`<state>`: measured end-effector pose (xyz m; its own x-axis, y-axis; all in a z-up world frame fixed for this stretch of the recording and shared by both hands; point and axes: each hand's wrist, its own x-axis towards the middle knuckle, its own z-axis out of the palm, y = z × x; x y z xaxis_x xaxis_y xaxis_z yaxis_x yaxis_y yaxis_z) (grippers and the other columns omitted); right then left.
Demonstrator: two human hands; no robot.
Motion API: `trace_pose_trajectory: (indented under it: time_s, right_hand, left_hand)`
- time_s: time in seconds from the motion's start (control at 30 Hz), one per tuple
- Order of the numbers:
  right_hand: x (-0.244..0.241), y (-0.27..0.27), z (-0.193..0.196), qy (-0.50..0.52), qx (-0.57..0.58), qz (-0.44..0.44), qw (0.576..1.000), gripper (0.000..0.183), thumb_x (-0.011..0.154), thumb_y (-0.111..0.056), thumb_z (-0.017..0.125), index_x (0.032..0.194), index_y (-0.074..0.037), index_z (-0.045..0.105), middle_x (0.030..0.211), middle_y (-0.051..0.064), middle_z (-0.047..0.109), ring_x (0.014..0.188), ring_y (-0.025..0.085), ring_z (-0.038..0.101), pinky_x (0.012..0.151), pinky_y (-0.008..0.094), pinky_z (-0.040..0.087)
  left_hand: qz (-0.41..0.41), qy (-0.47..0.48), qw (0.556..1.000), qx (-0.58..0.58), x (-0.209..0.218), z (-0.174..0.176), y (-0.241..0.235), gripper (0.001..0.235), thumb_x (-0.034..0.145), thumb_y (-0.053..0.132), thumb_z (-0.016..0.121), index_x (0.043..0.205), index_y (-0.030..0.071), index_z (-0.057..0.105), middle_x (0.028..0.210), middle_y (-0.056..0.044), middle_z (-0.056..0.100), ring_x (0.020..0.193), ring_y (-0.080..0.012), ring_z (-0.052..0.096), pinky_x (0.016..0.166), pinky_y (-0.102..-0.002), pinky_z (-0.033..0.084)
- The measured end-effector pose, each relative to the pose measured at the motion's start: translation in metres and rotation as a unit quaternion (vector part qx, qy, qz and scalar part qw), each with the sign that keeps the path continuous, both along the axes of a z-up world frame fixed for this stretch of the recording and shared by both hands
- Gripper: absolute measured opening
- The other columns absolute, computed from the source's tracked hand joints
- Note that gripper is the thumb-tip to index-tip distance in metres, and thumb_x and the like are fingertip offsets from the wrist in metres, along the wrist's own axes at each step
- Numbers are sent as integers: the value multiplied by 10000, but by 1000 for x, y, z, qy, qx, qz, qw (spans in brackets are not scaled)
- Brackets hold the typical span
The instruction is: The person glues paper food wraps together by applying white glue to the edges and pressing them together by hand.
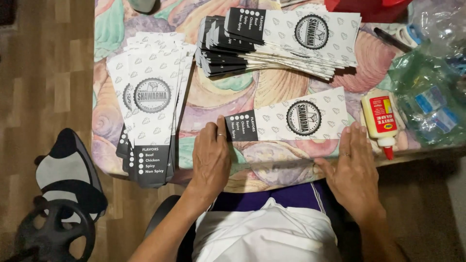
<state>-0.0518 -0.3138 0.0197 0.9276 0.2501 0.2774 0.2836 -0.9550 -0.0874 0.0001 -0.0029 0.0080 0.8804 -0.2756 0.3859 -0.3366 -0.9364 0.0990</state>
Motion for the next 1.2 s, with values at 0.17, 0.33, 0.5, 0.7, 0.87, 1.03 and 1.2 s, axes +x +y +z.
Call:
trace_pose_trajectory:
  time_s: [0.17, 0.33, 0.5, 0.7, 0.87, 1.03, 1.2]
  right_hand:
    - [3, 12, 3, -34, -26, -38, 998, 911, 994, -499, 526, 1500, 236, 340, 1544, 475, 362, 1457, 594, 373, 1193, 665, 349]
    - [14, -5, 15, -27, -47, -55, 997, 706, 1004, -435, 599, 1396, 152, 582, 1476, 367, 552, 1373, 475, 532, 1151, 549, 428]
    - [46, -24, 35, -124, 26, -15, 992, 388, 988, -160, 835, 1273, 91, 757, 1258, 266, 766, 1116, 368, 722, 1048, 515, 554]
    - [118, 2, 56, -136, 106, 39, 984, 211, 1084, 19, 743, 1235, 166, 739, 1251, 340, 733, 1134, 419, 713, 1009, 498, 600]
    - [156, 55, 76, 16, 257, -20, 966, 399, 1099, -44, 501, 1442, 154, 550, 1570, 289, 397, 1420, 439, 413, 1169, 502, 324]
    - [199, 26, 2, -52, 167, 61, 983, 400, 1095, -13, 549, 1479, 96, 562, 1478, 325, 524, 1415, 491, 441, 1209, 578, 214]
    - [163, 15, -4, -194, 154, 120, 961, 186, 1069, 36, 736, 1197, -68, 822, 1148, 103, 801, 1181, 344, 732, 1076, 450, 523]
  left_hand:
    - [-30, -32, 994, -101, 1, 16, -20, 506, 867, -154, 622, 1333, -49, 457, 1167, -220, 563, 877, -251, 534, 690, -314, 507]
    - [-199, 84, 976, 38, 1, 10, -43, 722, 1092, 522, 274, 1630, 67, 117, 1688, -204, 177, 1568, -389, 157, 1284, -549, 144]
    - [-232, 35, 963, 134, -18, 5, -40, 963, 799, 264, 735, 1601, 35, 253, 1573, -225, 439, 1471, -418, 402, 1198, -588, 323]
    - [-242, 63, 967, -41, -29, 53, 9, 684, 787, -79, 741, 1433, 80, 583, 657, -4, 611, 495, -139, 488, 445, -279, 402]
    - [84, 67, 923, -370, -7, 101, 77, 294, 1028, 150, 592, 1316, 111, 639, 658, 10, 490, 553, -125, 408, 529, -304, 365]
    - [197, -41, 949, -241, 7, 59, 131, 355, 982, 36, 614, 1329, -31, 579, 875, -253, 664, 743, -455, 636, 668, -546, 478]
    - [254, -89, 962, -39, 9, 45, 126, 498, 863, 72, 804, 1313, -26, 612, 1089, -223, 585, 975, -411, 611, 774, -477, 530]
